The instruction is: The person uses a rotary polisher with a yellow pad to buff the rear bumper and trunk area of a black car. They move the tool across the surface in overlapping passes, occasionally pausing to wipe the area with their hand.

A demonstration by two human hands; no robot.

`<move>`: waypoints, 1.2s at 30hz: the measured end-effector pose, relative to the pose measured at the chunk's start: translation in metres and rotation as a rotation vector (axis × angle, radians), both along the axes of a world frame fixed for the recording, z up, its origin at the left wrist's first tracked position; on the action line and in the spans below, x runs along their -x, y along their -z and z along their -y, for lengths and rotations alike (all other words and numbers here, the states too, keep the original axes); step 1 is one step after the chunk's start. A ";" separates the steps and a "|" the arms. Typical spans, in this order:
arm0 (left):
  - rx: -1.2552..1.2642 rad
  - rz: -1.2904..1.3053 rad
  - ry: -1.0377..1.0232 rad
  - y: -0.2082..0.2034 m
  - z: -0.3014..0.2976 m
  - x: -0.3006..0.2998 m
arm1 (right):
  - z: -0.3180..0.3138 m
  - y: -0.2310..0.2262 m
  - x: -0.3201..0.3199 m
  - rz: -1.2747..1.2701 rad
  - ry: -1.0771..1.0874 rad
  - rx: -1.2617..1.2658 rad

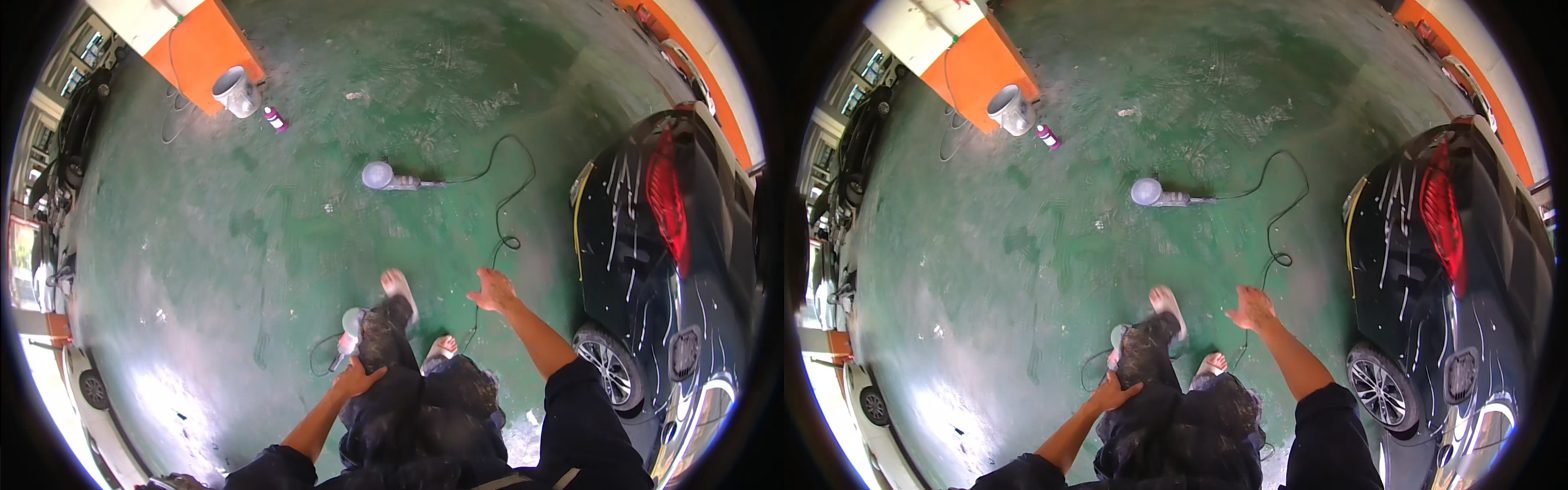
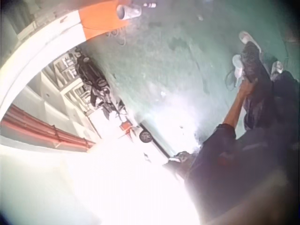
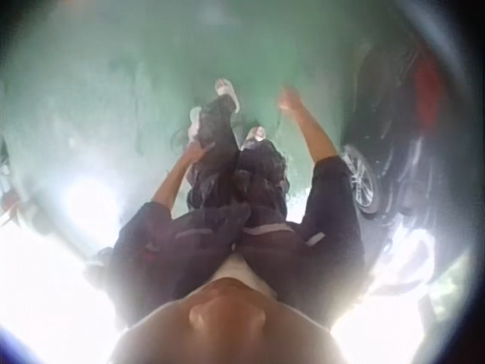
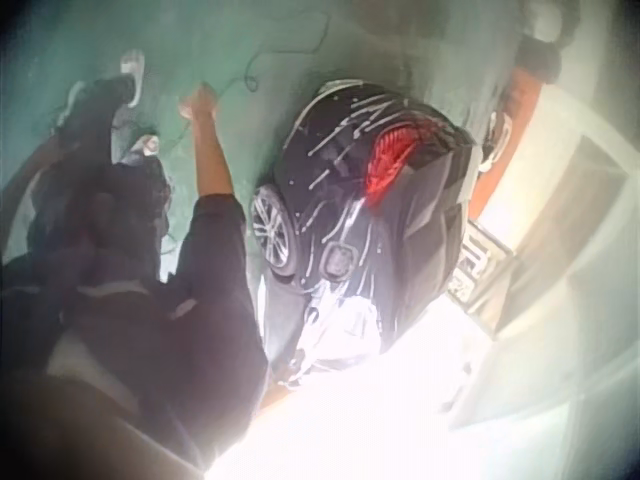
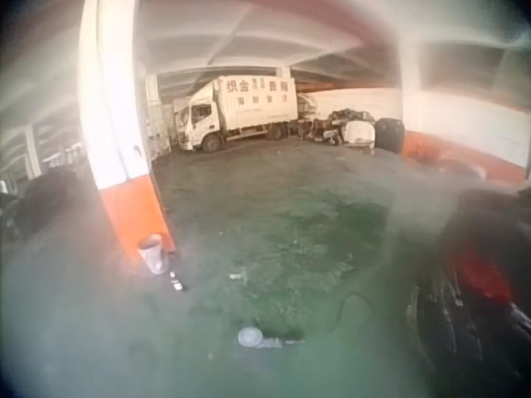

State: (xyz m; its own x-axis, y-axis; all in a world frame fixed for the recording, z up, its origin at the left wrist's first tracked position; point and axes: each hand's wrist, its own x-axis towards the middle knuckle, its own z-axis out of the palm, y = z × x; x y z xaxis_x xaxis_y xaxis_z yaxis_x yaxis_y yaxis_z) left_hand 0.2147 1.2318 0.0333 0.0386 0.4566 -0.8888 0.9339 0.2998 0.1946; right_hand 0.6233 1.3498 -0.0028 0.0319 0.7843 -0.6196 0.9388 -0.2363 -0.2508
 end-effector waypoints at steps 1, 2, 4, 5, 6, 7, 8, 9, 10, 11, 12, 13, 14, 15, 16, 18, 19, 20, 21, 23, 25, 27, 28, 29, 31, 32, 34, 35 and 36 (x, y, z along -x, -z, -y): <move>-0.004 0.007 0.022 0.007 -0.027 -0.007 | -0.043 0.014 0.006 -0.001 -0.040 0.015; 0.001 0.014 0.061 0.019 -0.053 -0.008 | -0.078 0.036 0.018 -0.008 -0.076 0.032; -0.006 0.002 0.110 0.039 -0.110 -0.020 | -0.146 0.092 0.038 -0.043 -0.099 0.032; -0.037 -0.015 0.121 0.057 -0.133 -0.010 | -0.175 0.139 0.055 -0.058 -0.100 0.030; -0.073 -0.046 0.127 0.070 -0.156 0.002 | -0.206 0.184 0.076 -0.084 -0.108 0.021; -0.090 -0.076 0.084 0.091 -0.192 0.013 | -0.230 0.233 0.094 -0.087 -0.107 -0.021; -0.120 -0.098 0.050 0.112 -0.231 0.021 | -0.256 0.288 0.098 -0.072 -0.113 -0.062; -0.030 -0.165 -0.031 0.118 -0.262 0.028 | -0.282 0.348 0.103 -0.062 -0.115 -0.099; -0.102 -0.159 -0.089 0.110 -0.287 0.026 | -0.308 0.407 0.115 -0.059 -0.122 -0.125; -0.175 -0.141 -0.136 0.100 -0.331 0.019 | -0.346 0.438 0.104 -0.035 -0.119 -0.164; -0.231 -0.121 -0.208 0.092 -0.369 0.016 | -0.381 0.470 0.100 -0.010 -0.145 -0.187; -0.238 -0.133 -0.238 0.103 -0.397 0.013 | -0.401 0.498 0.099 0.022 -0.180 -0.209; -0.223 -0.152 -0.245 0.120 -0.422 0.011 | -0.423 0.524 0.094 0.061 -0.211 -0.237; -0.230 -0.170 -0.266 0.128 -0.446 0.013 | -0.455 0.545 0.092 0.108 -0.266 -0.310; -0.248 -0.169 -0.271 0.139 -0.464 0.017 | -0.482 0.567 0.088 0.106 -0.252 -0.295; -0.249 -0.175 -0.281 0.152 -0.490 0.025 | -0.517 0.594 0.088 0.095 -0.226 -0.241; -0.254 -0.163 -0.261 0.158 -0.496 0.030 | -0.522 0.594 0.086 0.078 -0.251 -0.205; -0.211 -0.186 -0.245 0.155 -0.498 0.034 | -0.512 0.580 0.098 0.028 -0.285 -0.128; -0.193 -0.176 -0.212 0.158 -0.503 0.039 | -0.509 0.565 0.091 0.017 -0.297 -0.093; -0.213 -0.147 -0.084 0.164 -0.519 0.042 | -0.503 0.502 0.120 -0.114 -0.175 0.039; -0.293 -0.031 0.092 0.175 -0.553 0.033 | -0.463 0.448 0.122 -0.374 0.110 0.078; -0.449 0.128 0.297 0.176 -0.595 0.012 | -0.439 0.370 0.116 -0.553 0.260 0.054; -0.499 0.205 0.410 0.170 -0.615 0.002 | -0.429 0.326 0.116 -0.645 0.295 0.043; -0.517 0.281 0.530 0.163 -0.634 -0.008 | -0.421 0.282 0.113 -0.758 0.339 0.033; -0.419 0.458 0.775 0.141 -0.664 -0.042 | -0.416 0.184 0.087 -1.043 0.428 0.018; -0.348 0.522 0.924 0.122 -0.684 -0.062 | -0.418 0.133 0.069 -1.206 0.472 -0.001; -0.317 0.856 1.004 0.087 -0.698 -0.172 | -0.402 0.052 0.024 -1.446 0.551 -0.047; -0.190 0.962 0.958 0.055 -0.702 -0.227 | -0.379 0.024 -0.001 -1.510 0.643 -0.087; -0.155 0.995 1.005 0.037 -0.704 -0.268 | -0.363 0.005 -0.021 -1.581 0.709 -0.147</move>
State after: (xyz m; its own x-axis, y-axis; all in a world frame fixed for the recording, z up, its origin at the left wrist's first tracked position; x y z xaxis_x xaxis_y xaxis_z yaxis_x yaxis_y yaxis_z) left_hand 0.4826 1.9359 -0.0035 0.9686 -0.0505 -0.2435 0.1898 -0.4828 0.8549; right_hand 0.6447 1.7133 -0.0080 -0.1500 0.9352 -0.3208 -0.4803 -0.3525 -0.8031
